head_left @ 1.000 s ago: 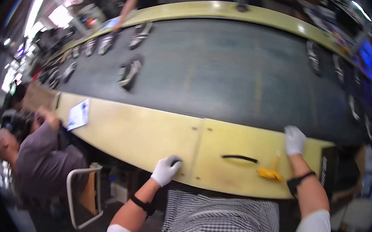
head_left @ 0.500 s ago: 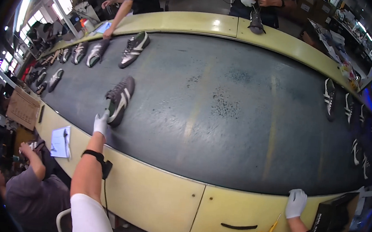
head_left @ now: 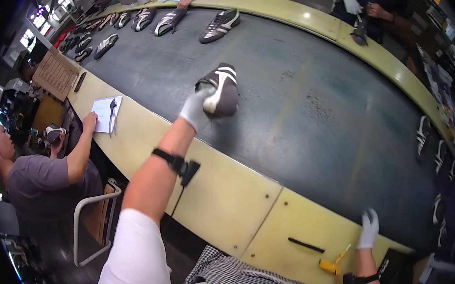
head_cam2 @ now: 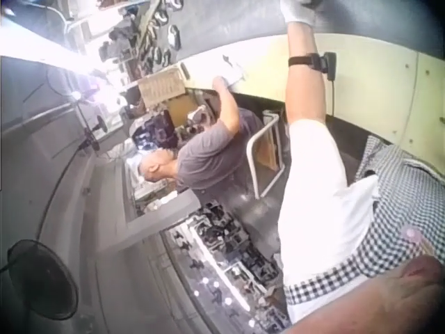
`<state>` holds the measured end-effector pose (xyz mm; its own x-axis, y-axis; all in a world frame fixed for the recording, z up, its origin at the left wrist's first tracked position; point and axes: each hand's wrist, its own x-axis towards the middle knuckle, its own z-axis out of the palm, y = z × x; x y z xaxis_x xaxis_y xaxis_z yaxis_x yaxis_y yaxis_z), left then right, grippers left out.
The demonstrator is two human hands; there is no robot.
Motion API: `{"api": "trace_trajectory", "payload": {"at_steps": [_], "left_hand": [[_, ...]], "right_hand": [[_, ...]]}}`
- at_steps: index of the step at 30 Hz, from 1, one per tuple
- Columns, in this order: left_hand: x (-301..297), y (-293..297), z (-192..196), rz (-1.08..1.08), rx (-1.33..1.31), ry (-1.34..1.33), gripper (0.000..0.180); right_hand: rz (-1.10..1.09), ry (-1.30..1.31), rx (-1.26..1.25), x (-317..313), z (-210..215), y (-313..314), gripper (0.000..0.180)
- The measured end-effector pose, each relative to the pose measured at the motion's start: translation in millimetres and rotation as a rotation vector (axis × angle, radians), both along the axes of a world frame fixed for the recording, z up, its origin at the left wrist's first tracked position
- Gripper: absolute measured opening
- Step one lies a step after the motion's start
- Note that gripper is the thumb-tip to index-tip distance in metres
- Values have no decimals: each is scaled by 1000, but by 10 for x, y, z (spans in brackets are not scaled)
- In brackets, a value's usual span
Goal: Lacing and performing quality inspections on shoes on an assembly line.
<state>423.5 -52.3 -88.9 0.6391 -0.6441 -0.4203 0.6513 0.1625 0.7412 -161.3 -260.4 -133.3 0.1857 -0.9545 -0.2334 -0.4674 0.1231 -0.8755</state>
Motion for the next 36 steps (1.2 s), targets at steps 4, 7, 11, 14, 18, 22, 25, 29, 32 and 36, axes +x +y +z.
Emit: {"api": "trace_trajectory", "payload": {"at_steps": [4, 7, 11, 14, 18, 22, 25, 29, 32, 36], "left_hand": [[-1713, 324, 454, -116, -67, -466, 48], [-3211, 543, 685, -91, -43, -719, 79], [-4129, 952, 541, -491, -80, -1451, 99], [-4035, 861, 75, -454, 168, -1487, 84], [-3992, 429, -419, -882, 264, -1557, 75], [-4035, 140, -525, -781, 55, -549, 63], [-4015, 131, -508, -760, 15, -458, 64], [-3977, 296, -439, -726, -153, -673, 56], [-3920, 594, -244, -754, -56, -1201, 36], [-3961, 1007, 35, -914, 47, -1255, 43]], "right_hand": [[658, -383, -19, 764, 706, 834, 59], [769, -423, -56, 1020, 1078, 1458, 89], [510, -430, 66, 352, 1392, 1815, 87], [363, -289, 338, -499, 1534, 2024, 57], [278, -255, 537, -1237, 1412, 2591, 60], [331, -229, 536, -1383, 1115, 2880, 75], [428, -262, 347, -1100, 853, 2878, 78], [358, 65, -71, -445, 533, 2700, 87], [546, 351, 16, -390, 605, 2604, 98], [665, 307, -35, -586, 896, 2404, 81]]}}
